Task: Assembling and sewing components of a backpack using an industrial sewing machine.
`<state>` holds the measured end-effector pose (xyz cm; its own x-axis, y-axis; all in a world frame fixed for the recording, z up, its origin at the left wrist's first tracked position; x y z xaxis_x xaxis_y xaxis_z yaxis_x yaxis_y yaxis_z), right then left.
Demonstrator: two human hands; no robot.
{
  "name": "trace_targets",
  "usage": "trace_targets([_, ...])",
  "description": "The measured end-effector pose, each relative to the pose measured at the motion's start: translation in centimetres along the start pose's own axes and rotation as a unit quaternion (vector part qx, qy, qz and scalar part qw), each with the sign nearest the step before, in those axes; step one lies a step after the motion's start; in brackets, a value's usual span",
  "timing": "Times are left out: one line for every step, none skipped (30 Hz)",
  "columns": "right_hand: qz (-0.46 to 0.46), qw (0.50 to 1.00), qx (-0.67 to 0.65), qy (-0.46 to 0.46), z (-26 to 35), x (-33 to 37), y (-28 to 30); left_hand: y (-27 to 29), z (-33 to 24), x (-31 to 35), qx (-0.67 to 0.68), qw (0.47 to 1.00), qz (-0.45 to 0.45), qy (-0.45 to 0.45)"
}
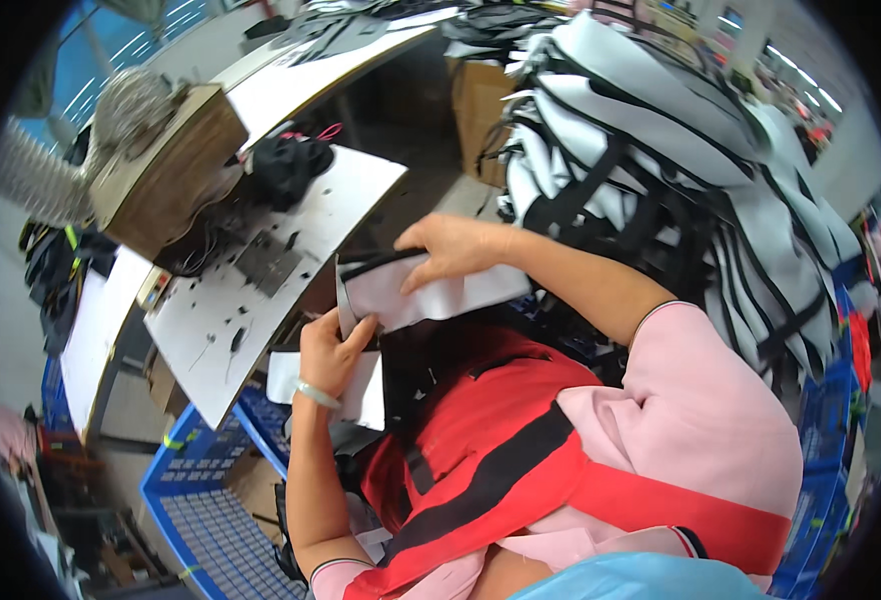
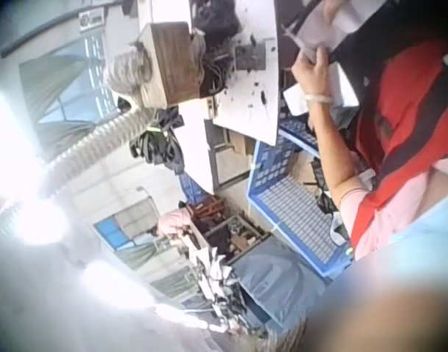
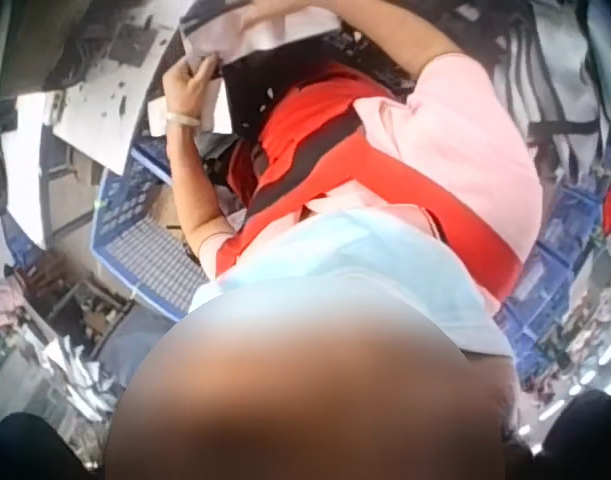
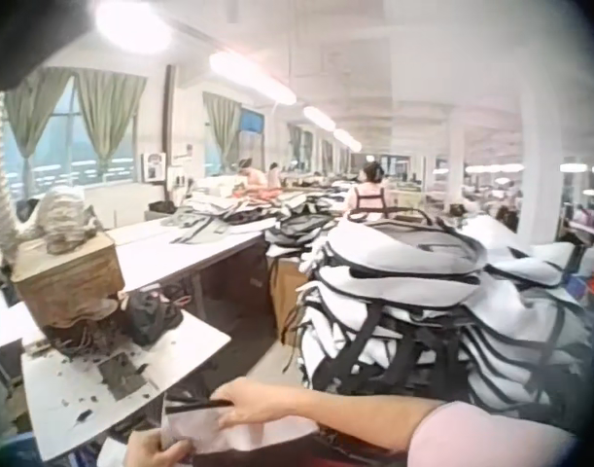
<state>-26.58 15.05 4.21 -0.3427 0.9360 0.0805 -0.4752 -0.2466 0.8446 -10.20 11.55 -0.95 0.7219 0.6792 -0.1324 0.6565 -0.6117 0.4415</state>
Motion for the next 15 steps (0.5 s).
trace_targets([-0.018, 0.996, -0.087, -0.001, -0.8, 1.4, -1.2, -0.4, 0.1, 0.2, 0.07, 0.997, -0.001, -0.011])
trace_targets([-0.088, 0.995, -0.039, 0.004, -0.6, 2.7, -1.1, -0.3, 0.4, 0.3, 0.14, 0.99, -0.007, -0.019])
trace_targets([-0.118, 0.992, -0.038, 0.004, -0.7, 4.1, -0.8, 0.6, 0.8, 0.5, 0.101, 0.995, 0.003, 0.011])
trace_targets([-0.151, 0.988, -0.037, 0.005, -0.7, 5.7, 0.1, 1.4, -0.1, 0.7, 0.167, 0.985, -0.031, -0.026])
trace_targets([-0.186, 0.982, -0.028, -0.006, -0.1, 7.1, 2.3, 2.4, 0.4, 0.9, 0.199, 0.978, -0.057, -0.042])
trace_targets([-0.221, 0.975, -0.021, -0.016, 0.5, 8.7, 5.3, 3.7, 1.1, 1.0, 0.229, 0.968, -0.082, -0.057])
trace_targets([-0.256, 0.966, -0.005, -0.031, 1.7, 10.9, 8.5, 4.5, 1.4, 1.2, 0.231, 0.967, -0.092, -0.064])
trace_targets([-0.288, 0.957, 0.01, -0.043, 3.0, 13.1, 11.8, 5.2, 1.7, 1.5, 0.232, 0.965, -0.105, -0.069])
trace_targets([-0.348, 0.927, 0.114, -0.081, 5.2, 15.5, 15.7, 5.9, 2.4, 2.0, 0.229, 0.965, -0.115, -0.061])
trace_targets([-0.375, 0.906, 0.009, -0.196, 5.8, 18.3, 18.9, 6.0, 3.2, 2.3, 0.231, 0.964, -0.117, -0.061])
trace_targets([-0.52, 0.822, 0.036, -0.231, 4.3, 23.5, 23.5, 5.5, 3.7, 1.8, 0.18, 0.977, -0.103, -0.059])
trace_targets([-0.561, 0.811, 0.027, -0.162, 7.8, 26.9, 27.4, 5.0, 4.4, 1.6, 0.129, 0.986, -0.098, -0.05])
trace_targets([-0.607, 0.793, 0.003, -0.048, 8.9, 32.9, 31.3, 3.5, 4.1, 0.4, 0.16, 0.981, -0.082, -0.065])
trace_targets([-0.643, 0.757, 0.095, -0.074, 10.8, 38.3, 34.2, 2.2, 3.6, 0.0, 0.144, 0.986, -0.06, -0.05])
trace_targets([-0.646, 0.753, 0.099, -0.079, 11.8, 43.1, 36.7, 1.2, 4.0, -0.7, 0.115, 0.991, -0.041, -0.052])
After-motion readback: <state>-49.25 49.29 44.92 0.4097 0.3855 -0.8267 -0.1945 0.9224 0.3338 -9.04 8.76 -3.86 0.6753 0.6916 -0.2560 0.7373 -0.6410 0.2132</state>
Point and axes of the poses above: each hand's wrist, its own x-axis away from the middle knuckle, its own y-axis out of the back of the hand, z = x × y, the point moved 9 cm from there along -x, towards the middle knuckle, and after that the axes turned 6 degrees about z, right-handed, at the moved point
